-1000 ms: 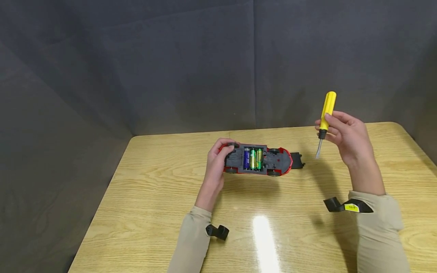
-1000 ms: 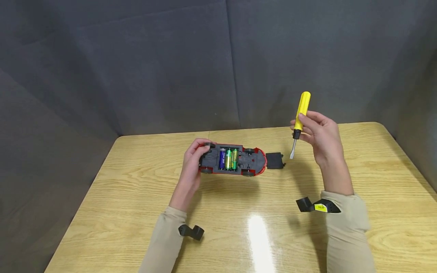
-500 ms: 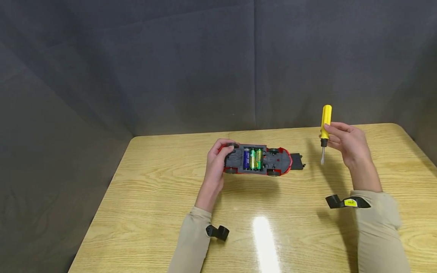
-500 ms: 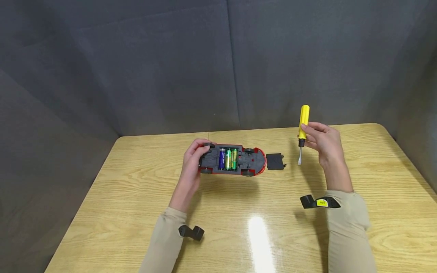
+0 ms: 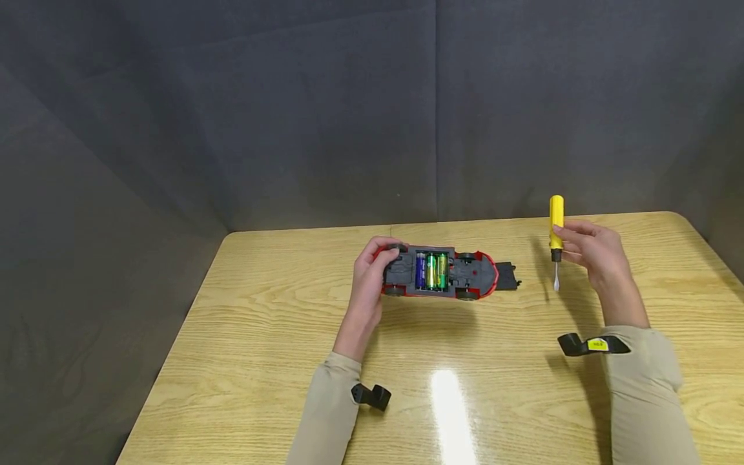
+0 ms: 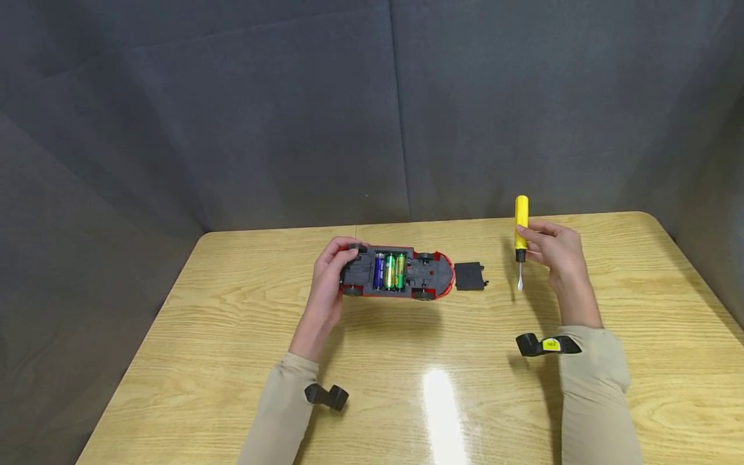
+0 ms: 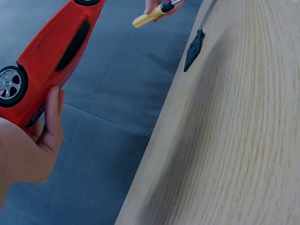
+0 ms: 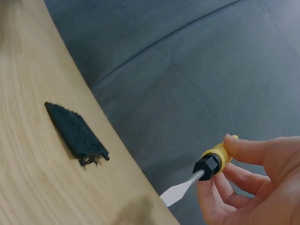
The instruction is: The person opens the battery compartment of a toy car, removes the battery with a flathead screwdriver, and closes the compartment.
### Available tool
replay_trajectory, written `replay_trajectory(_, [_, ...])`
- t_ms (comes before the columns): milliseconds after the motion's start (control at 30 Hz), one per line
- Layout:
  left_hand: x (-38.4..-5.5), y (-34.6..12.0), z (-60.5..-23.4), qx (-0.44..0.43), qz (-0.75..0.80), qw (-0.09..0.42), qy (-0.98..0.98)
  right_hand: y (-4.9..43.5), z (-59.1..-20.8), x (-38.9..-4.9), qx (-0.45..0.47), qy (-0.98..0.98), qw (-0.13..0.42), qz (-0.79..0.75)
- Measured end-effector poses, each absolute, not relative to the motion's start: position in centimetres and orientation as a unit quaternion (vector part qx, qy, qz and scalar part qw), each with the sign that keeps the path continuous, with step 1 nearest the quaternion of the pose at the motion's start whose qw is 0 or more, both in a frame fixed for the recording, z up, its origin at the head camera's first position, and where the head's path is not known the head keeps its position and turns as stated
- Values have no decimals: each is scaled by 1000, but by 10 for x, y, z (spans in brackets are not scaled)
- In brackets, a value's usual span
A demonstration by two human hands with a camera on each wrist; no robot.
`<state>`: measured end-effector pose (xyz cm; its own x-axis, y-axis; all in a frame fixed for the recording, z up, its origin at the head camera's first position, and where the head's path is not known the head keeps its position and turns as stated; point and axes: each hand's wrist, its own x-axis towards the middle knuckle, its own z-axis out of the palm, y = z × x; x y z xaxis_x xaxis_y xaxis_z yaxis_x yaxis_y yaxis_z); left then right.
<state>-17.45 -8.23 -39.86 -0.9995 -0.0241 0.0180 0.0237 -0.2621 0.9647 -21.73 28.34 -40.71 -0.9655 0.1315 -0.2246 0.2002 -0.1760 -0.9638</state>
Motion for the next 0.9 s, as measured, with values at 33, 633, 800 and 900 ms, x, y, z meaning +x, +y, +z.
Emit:
replay_trajectory(33, [-174, -82, -399, 1, -794, 14, -607, 284, -409, -217, 129, 647, 24, -751])
replay_trajectory(633, [-175, -82, -399, 8, -790, 13, -613, 295, -428, -221, 143, 801, 27, -580])
replay_trajectory(800, [-174, -82, -400, 5, -791, 12, -612, 296, -430, -221, 148, 801, 33, -579])
replay_trajectory(900, [-174, -82, -400, 3, -792, 11, -610, 296, -431, -220, 148, 800, 34, -580])
